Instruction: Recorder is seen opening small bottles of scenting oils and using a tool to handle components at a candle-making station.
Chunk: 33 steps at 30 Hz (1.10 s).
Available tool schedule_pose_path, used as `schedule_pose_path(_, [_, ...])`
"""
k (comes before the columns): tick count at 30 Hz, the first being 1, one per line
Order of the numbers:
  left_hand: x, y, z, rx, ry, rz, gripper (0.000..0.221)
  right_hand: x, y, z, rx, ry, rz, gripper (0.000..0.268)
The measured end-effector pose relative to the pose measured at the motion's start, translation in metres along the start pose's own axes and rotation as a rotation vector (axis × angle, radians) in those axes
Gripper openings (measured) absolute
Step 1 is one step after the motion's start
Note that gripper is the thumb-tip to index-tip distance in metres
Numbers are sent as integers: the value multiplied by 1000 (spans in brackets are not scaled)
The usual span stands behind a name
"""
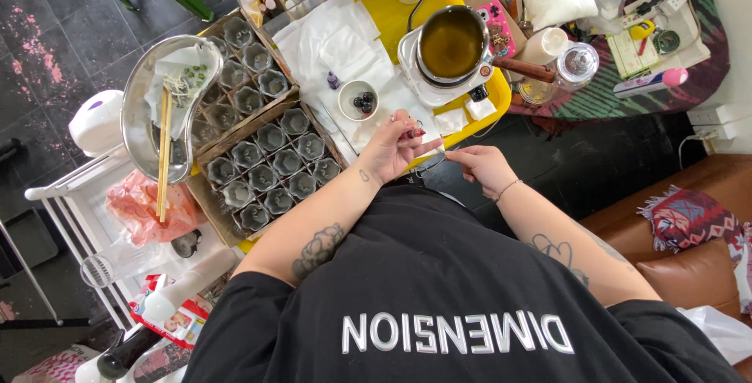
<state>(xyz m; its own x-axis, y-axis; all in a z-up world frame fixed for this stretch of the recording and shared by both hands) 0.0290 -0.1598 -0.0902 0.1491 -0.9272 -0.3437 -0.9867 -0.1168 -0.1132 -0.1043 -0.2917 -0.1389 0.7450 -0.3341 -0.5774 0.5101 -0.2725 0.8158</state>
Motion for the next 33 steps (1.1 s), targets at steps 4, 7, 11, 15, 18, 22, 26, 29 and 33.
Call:
schedule_pose_path(4, [18,12,25,24,-83,-16,26,0,-4,5,23,-15,28,23])
schedule_pose_path(7, [22,22,33,41,-260,7,22,1,-13,6,85,-11,28,23])
schedule_pose_path(11, [28,30,56,72,-341,-21,19,6,-23,8,153,3,12,22])
schedule_pose_path(15, [35,31,68,96,-237,-118,22,7,-38,17,201,31,-11,22])
schedule_pose_path(18, [32,30,68,94,-289,-120,23,0,-31,27,180,29,22,21])
schedule_pose_path(22, [27,29,65,71,-269,-138,23,-29,25,24,-125,-12,285,19])
schedule_pose_path(26, [25,29,60,63,-315,-161,25,-97,134,-19,-1083,-201,1060,14])
schedule_pose_path(29, [25,30,61,66,-321,-175,26,-114,136,-41,-1408,-266,1242,13])
schedule_pose_path(33, [24,31,66,65,-344,-178,25,-106,119,-33,-1502,-289,1108,8])
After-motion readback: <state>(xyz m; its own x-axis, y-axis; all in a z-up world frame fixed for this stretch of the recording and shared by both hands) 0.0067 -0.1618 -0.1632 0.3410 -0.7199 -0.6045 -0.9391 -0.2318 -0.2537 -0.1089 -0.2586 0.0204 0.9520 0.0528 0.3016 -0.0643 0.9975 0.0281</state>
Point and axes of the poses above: each hand's wrist, its own x-axis towards the middle knuckle, its own z-axis out of the back of the hand, y = z × x, the point moved 9 cm from there along x, towards the middle knuckle, and after that the axes turned 14 degrees about z, right-handed, at the moved point
